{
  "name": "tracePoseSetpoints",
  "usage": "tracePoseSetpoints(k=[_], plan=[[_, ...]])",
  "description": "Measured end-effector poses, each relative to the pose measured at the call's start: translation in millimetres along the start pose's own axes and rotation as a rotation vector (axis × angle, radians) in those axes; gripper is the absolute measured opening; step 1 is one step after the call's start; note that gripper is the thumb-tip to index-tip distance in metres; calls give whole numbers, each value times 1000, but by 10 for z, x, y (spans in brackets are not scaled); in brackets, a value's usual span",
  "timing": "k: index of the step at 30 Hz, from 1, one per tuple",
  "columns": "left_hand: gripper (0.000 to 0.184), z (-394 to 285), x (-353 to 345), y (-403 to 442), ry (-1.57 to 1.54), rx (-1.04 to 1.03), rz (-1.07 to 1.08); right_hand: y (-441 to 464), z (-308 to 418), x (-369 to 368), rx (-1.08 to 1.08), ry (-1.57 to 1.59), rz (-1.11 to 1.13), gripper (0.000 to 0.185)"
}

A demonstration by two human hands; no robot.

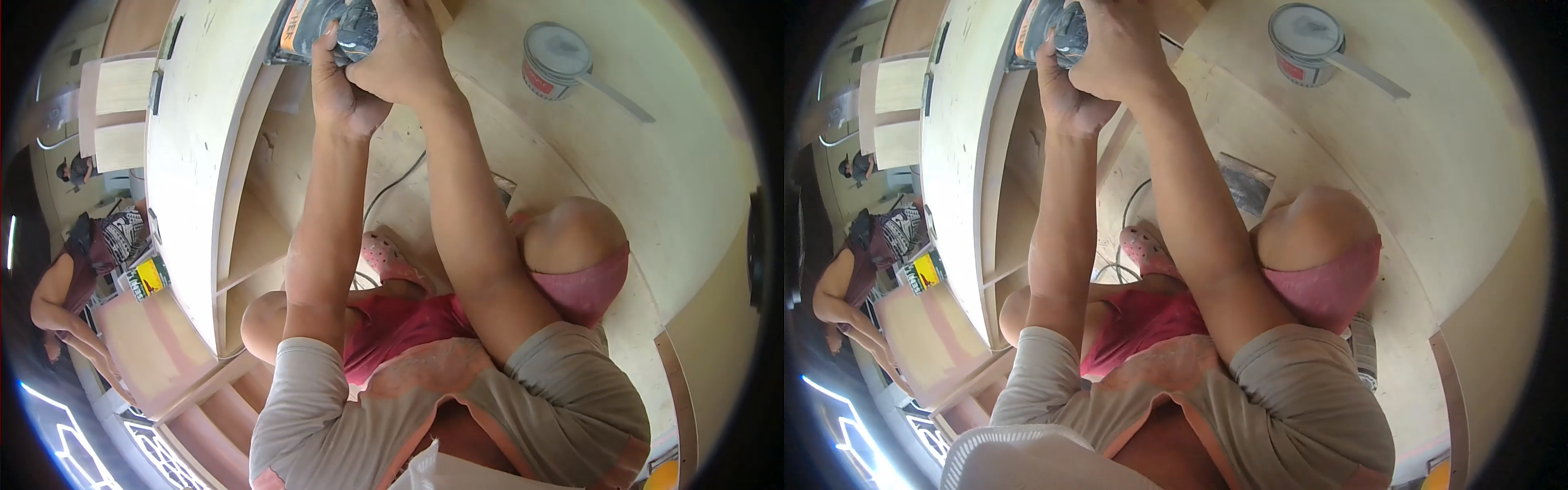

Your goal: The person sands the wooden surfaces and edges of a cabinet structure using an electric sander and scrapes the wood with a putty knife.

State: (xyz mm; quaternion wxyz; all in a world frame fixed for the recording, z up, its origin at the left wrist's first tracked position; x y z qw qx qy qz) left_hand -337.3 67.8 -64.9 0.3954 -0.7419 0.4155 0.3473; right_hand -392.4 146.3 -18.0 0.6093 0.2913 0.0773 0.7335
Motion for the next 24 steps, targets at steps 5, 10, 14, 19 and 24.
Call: tracePoseSetpoints(k=[5,10,14,19,24], plan=[[42,25,213,128,115,8,-33,-111,-253,-122,-106,17,58,49],[40,144,552,207,92,83,-96,-380,-593,-348,-327,28,223,66],[39,330,904,324,94,176,-50,-624,-883,-477,-405,21,166,64],[46,563,1381,180,101,189,-93,-1081,-1122,-681,-321,-65,117,56],[50,504,1820,112,132,159,-215,-1530,-1300,-739,-505,-110,81,69]])
Point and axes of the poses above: each hand's wrist, its own y-axis towards the middle knuckle, its own x-axis out of the back of the hand, z = x × y, the point moved 7 cm from there along y, towards the middle knuckle, and after that the axes turned 15 degrees about -y, right-handed, at the moved point
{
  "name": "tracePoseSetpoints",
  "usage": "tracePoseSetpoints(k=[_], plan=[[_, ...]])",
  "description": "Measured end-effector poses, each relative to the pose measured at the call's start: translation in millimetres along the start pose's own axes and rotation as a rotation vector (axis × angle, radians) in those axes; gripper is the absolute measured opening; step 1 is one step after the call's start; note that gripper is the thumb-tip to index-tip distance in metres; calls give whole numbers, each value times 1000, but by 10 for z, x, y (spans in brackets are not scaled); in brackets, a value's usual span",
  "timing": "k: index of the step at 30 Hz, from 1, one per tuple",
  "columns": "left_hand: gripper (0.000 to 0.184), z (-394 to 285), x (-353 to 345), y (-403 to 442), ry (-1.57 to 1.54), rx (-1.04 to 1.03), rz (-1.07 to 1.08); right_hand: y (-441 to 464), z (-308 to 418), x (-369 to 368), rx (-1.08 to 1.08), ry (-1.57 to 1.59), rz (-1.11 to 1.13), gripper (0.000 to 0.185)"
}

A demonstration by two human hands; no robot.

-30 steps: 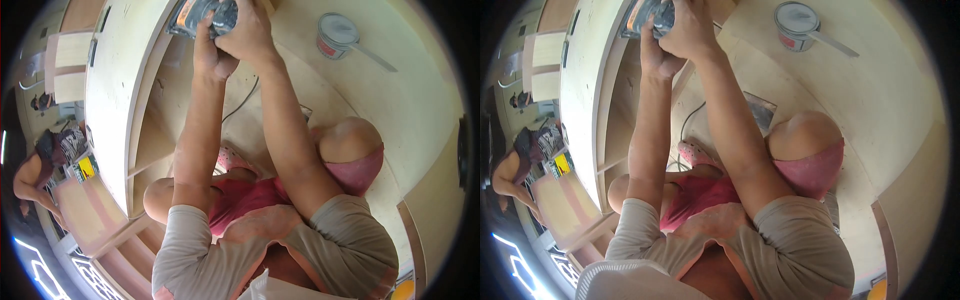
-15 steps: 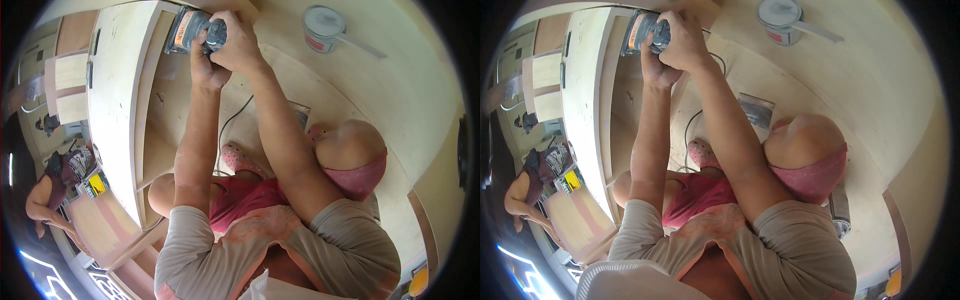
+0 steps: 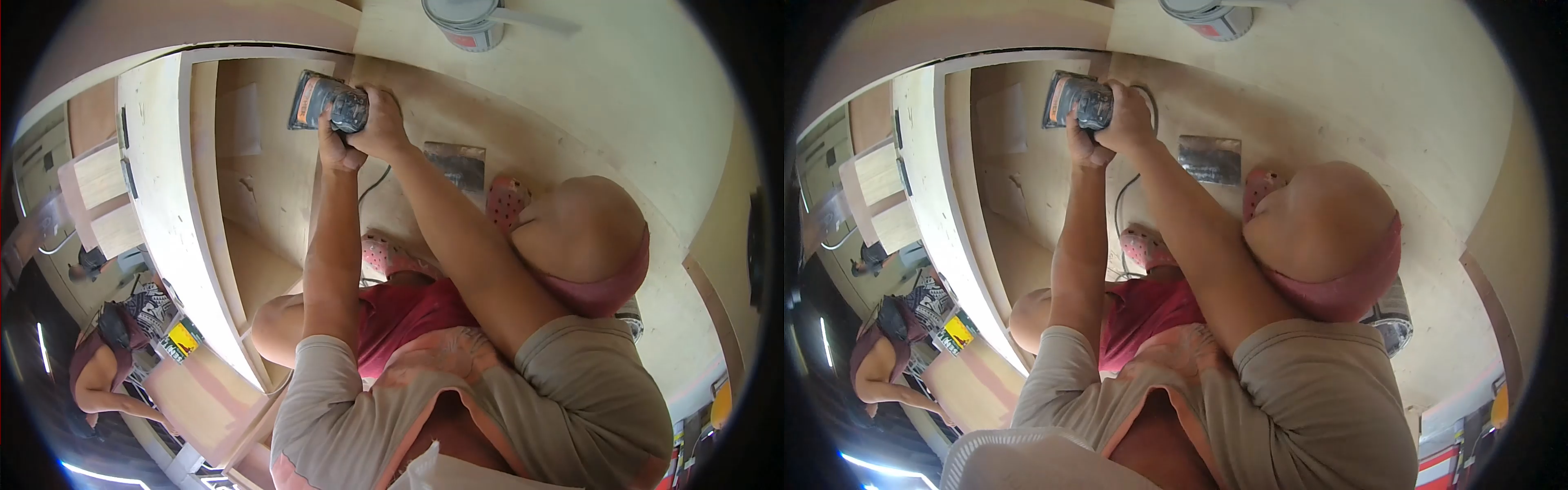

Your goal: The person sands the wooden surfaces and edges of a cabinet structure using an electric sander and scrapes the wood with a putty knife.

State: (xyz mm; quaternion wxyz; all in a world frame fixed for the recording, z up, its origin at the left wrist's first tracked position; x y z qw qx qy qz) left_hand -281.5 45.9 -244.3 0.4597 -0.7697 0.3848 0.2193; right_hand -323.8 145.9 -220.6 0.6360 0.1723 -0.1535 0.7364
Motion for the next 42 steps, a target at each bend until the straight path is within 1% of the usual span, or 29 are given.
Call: tracePoseSetpoints(k=[2,5,6,8,11,12,14,15,16,17,18,20,21,22,24,25,26,28,29,30,32,33,34,35,37,38,40,41,42], plan=[[47,-18,75,-3,-12,23,-26,-91,-140,-104,-174,102,176,75],[42,6,114,57,126,76,-48,-65,-185,-144,-218,253,97,76],[43,26,182,62,194,78,-132,-58,-226,-167,-221,257,102,76],[44,62,158,36,269,83,-219,-88,-420,-310,-443,465,265,73],[42,193,159,-10,475,192,-356,-63,-575,-319,-558,474,255,68],[42,239,130,-31,475,196,-359,-42,-624,-318,-612,476,248,66],[34,207,165,-84,526,81,-465,62,-761,-379,-640,537,229,71],[32,189,334,-36,560,133,-367,84,-810,-463,-689,682,308,62],[32,157,196,-162,559,137,-369,102,-856,-548,-736,827,386,52],[33,29,-188,-398,868,34,-288,203,-871,-566,-541,868,407,27],[35,-71,-529,-632,1172,-75,-197,253,-986,-699,-542,865,408,27],[41,-471,-868,-1036,1284,-352,-38,240,-1285,-996,-771,924,374,21],[42,-762,-1051,-1264,1424,-613,61,240,-1314,-1010,-869,943,406,19],[42,-1034,-1227,-1513,1552,-882,166,274,-1278,-956,-875,941,416,19],[43,-1511,-1451,-1893,1818,-1145,42,304,-1174,-871,-898,944,463,19],[44,-1823,-1382,-2012,1882,-1226,-81,364,-1195,-912,-787,898,449,20],[45,-2106,-1279,-2122,1937,-1308,-208,352,-1156,-919,-788,899,455,20],[49,-2509,-1054,-2202,2062,-1248,-485,327,-1134,-848,-831,879,393,21],[55,-2618,-934,-2183,1985,-1208,-505,339,-1175,-892,-830,876,385,21],[55,-2663,-840,-2147,1978,-1207,-493,350,-1215,-930,-827,832,365,22],[61,-2770,-624,-2083,1676,-1074,-603,352,-1214,-887,-828,783,345,24],[66,-2736,-638,-2056,1828,-1121,-519,364,-1193,-858,-790,806,330,31],[66,-2718,-638,-2066,1825,-1120,-530,368,-1157,-856,-751,829,322,38],[66,-2707,-649,-2080,1859,-1108,-559,345,-1129,-930,-750,828,332,38],[63,-2662,-724,-2081,1902,-1123,-576,438,-1080,-760,-504,699,-88,63],[63,-2668,-712,-2075,1902,-1123,-577,430,-1103,-791,-504,699,-87,63],[60,-2668,-726,-2066,1959,-1149,-575,411,-1118,-824,-551,612,1,98],[60,-2664,-732,-2063,1960,-1150,-572,418,-1100,-776,-551,613,-2,98],[58,-2657,-732,-2065,1956,-1140,-588,394,-1122,-783,-642,580,88,95]])
Point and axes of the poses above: each hand's wrist, its own y-axis towards the middle knuckle, its own x-axis out of the back of the hand, z = x × y, the point moved 7 cm from there along y, towards the middle knuckle, and after that the axes turned 15 degrees about -y, right-handed, at the moved point
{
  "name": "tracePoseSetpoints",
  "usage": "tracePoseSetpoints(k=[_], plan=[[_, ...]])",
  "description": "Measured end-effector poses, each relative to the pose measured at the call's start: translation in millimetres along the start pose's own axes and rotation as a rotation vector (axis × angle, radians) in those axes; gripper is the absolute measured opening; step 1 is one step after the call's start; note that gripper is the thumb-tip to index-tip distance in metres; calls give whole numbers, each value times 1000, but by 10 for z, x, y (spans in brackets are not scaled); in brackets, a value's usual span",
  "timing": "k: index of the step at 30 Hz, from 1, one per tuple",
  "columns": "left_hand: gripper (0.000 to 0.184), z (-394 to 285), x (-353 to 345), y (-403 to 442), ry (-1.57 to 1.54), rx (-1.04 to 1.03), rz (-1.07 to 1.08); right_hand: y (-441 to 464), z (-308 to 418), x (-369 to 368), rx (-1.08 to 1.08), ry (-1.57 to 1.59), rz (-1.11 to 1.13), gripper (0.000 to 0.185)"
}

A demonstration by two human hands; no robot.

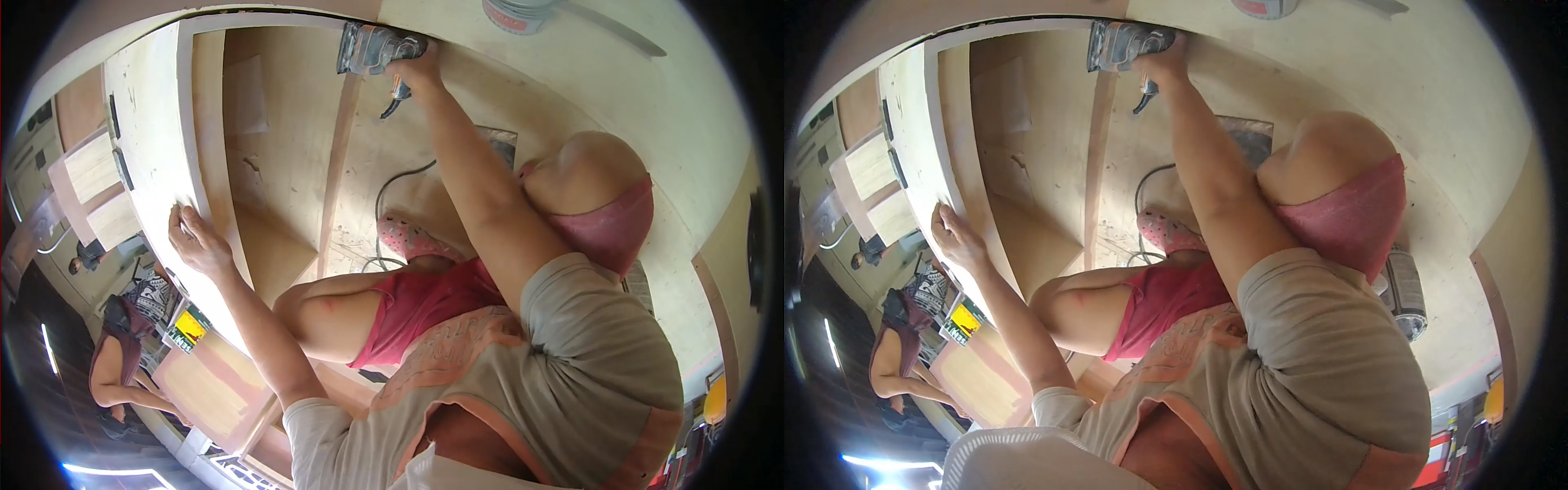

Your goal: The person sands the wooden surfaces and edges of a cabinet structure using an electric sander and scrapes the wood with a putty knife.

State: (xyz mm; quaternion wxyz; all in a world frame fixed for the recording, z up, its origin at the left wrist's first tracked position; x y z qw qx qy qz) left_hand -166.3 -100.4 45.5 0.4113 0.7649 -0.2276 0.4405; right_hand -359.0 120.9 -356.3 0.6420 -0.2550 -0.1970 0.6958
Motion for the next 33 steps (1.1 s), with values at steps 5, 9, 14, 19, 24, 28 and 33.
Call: tracePoseSetpoints(k=[5,9,14,19,24,28,33], plan=[[54,11,-17,13,22,-20,5,-158,-99,-75,25,-90,57,90],[55,14,-16,9,21,-2,-1,-472,-154,-156,-46,27,102,88],[56,24,-13,4,24,-1,11,-479,-70,-118,-79,38,139,87],[56,-10,-14,14,43,-18,21,-400,70,-52,-70,78,177,87],[56,-6,-8,15,63,-44,19,-257,113,-9,-70,67,144,84],[58,-5,-5,21,79,-75,22,-111,175,11,-77,49,223,90],[60,-1,-7,25,97,-66,35,-106,217,38,-58,127,211,78]])
Point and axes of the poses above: each hand's wrist, its own y-axis towards the middle knuckle, its own x-axis out of the back of the hand, z = x × y, the point moved 7 cm from there along y, towards the middle knuckle, and after that the axes turned 15 degrees about -y, right-handed, at the moved point
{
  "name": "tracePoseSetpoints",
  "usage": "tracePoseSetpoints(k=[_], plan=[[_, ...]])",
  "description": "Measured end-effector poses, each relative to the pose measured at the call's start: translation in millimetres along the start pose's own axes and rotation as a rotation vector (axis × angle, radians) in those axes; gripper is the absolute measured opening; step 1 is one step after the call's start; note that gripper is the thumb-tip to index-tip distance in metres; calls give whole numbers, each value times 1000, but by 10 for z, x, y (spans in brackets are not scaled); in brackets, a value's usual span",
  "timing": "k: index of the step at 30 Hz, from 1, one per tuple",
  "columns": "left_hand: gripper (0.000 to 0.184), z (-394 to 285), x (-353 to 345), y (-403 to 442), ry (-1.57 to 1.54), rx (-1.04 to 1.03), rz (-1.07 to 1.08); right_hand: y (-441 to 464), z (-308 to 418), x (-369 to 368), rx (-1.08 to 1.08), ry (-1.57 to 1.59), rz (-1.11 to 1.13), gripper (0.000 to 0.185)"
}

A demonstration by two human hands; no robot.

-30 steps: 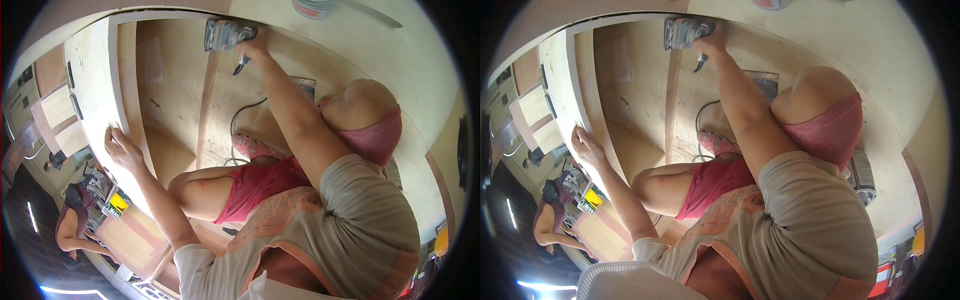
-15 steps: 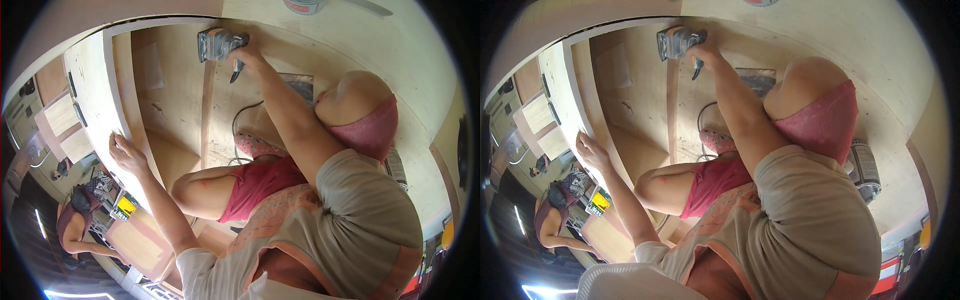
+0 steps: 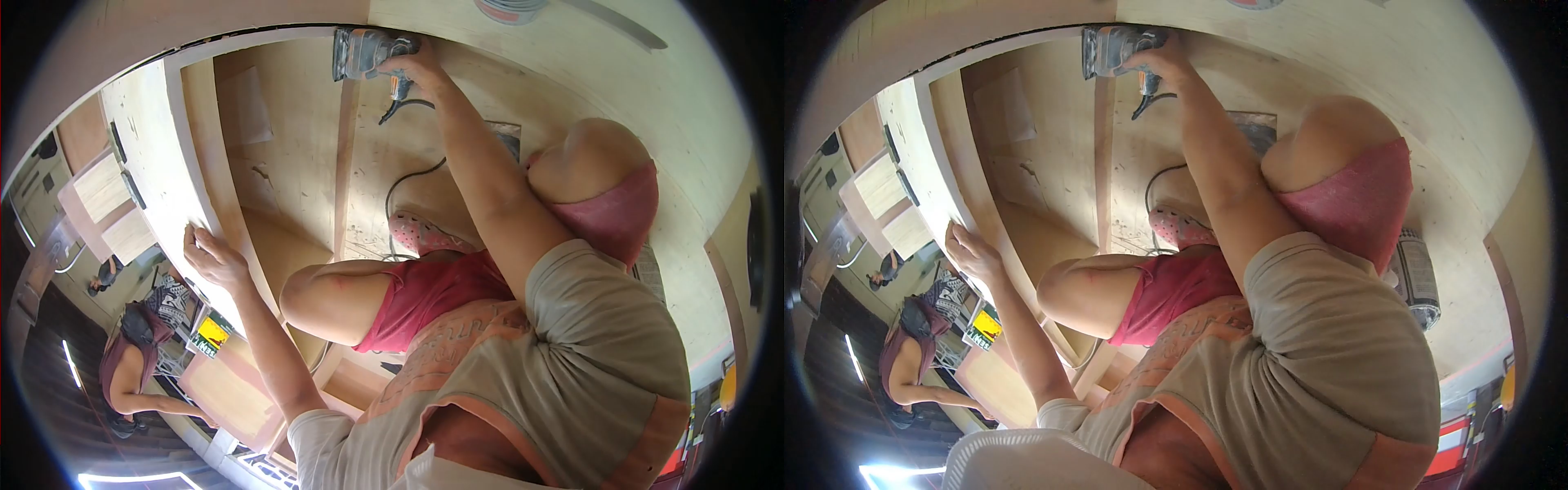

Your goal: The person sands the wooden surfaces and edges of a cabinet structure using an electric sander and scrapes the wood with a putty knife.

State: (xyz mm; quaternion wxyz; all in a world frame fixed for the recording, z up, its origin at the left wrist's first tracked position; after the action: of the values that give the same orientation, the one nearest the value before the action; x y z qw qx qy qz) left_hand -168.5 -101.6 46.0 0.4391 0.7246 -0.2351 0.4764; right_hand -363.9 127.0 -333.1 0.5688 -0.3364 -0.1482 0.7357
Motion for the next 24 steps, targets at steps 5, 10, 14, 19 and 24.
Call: tracePoseSetpoints(k=[5,10,14,19,24], plan=[[59,-48,-10,-5,-7,-6,1,-130,-136,-62,-62,-122,95,70],[58,-53,-12,6,-11,16,24,-337,-77,-104,-46,-117,25,64],[60,-30,-10,2,-6,17,24,-234,-160,-121,-65,-152,42,68],[62,-13,-5,12,19,15,34,-88,-133,-58,-53,-162,-9,70],[61,-3,-8,18,33,1,40,-30,-39,-13,-84,-193,68,81]])
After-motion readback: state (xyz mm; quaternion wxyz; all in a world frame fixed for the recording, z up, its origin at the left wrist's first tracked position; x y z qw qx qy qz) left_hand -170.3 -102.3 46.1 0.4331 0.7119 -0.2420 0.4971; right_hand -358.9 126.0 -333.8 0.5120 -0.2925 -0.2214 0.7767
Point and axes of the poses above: each hand's wrist, its own y-axis towards the middle knuckle, its own x-axis out of the back of the hand, z = x × y, the point moved 7 cm from there along y, towards the middle knuckle, and after that the axes turned 15 degrees about -y, right-handed, at the moved point
